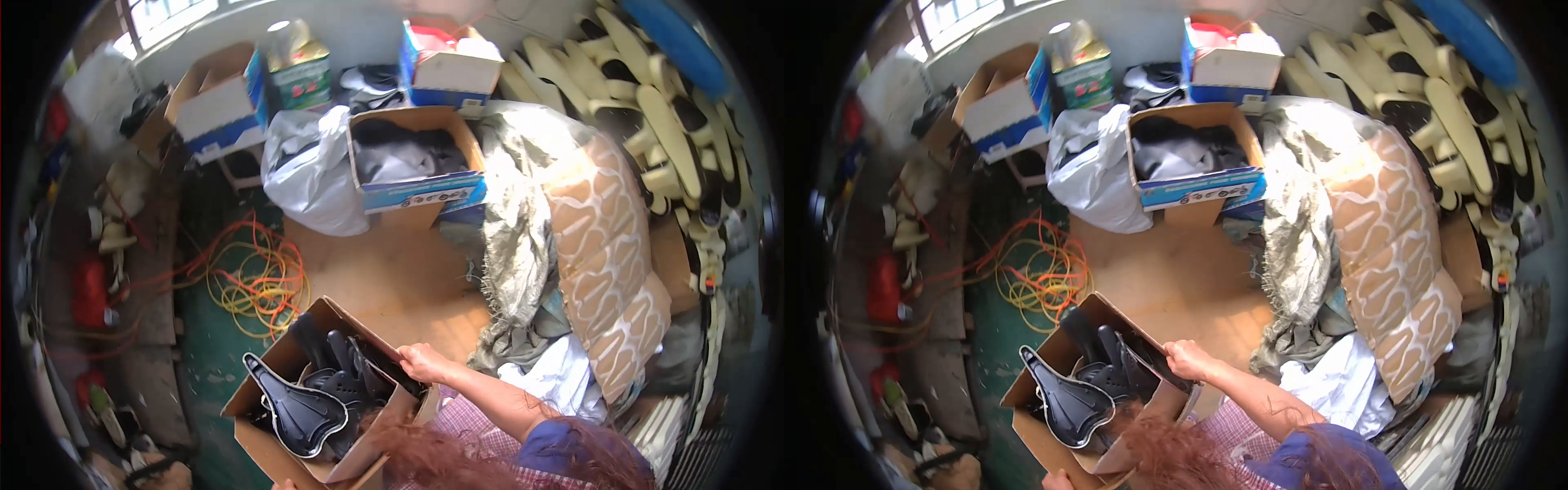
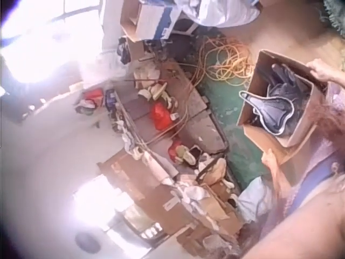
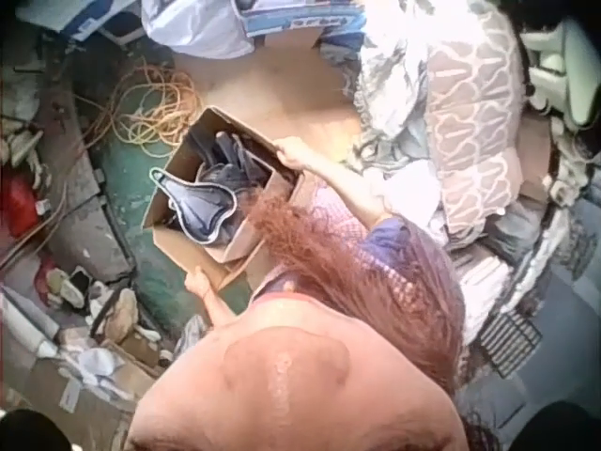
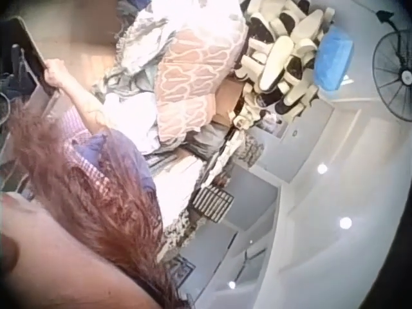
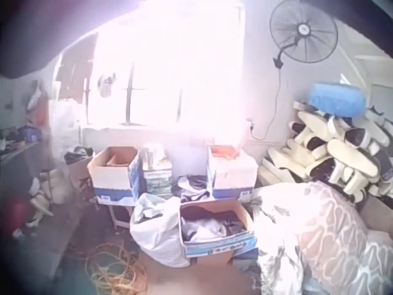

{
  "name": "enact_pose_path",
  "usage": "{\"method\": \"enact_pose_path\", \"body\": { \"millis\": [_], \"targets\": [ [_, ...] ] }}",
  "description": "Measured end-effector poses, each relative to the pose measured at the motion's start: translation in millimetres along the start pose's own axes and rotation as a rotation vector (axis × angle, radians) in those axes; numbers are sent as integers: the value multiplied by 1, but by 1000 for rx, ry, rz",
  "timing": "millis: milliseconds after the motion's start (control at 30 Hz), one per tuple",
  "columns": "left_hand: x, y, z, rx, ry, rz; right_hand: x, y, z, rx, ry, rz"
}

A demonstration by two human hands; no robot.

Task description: The recorder gathers materials in a manufacturing workshop and then uses a pneumatic tool to secure fabric covers over foam cushions for bicycle seats.

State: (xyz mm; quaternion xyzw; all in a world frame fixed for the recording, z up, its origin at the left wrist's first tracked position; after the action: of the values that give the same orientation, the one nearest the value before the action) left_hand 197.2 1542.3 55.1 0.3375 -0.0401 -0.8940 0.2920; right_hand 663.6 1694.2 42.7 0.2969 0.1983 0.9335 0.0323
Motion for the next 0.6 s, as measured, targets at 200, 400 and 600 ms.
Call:
{"method": "enact_pose_path", "body": {
  "millis": [200,400,600],
  "targets": [
    [-124,-10,-20,9,246,-101,-8,38,169,-410,118,89],
    [-368,5,-129,142,617,-322,-112,56,391,-800,179,25],
    [-607,46,-279,334,1066,-330,-182,56,658,-1132,312,111]
  ]
}}
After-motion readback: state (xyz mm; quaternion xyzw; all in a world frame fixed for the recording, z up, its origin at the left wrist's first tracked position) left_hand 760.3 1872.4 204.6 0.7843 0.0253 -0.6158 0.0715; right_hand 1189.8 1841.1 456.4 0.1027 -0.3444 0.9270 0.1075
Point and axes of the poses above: each hand's wrist, its own y-axis away from the middle knuckle, its own z-axis out of the back of the hand, x = y × z, the point moved 8 cm from there along -y, towards the middle knuckle, and after that the axes turned 11 degrees about y, right-handed, at the moved point
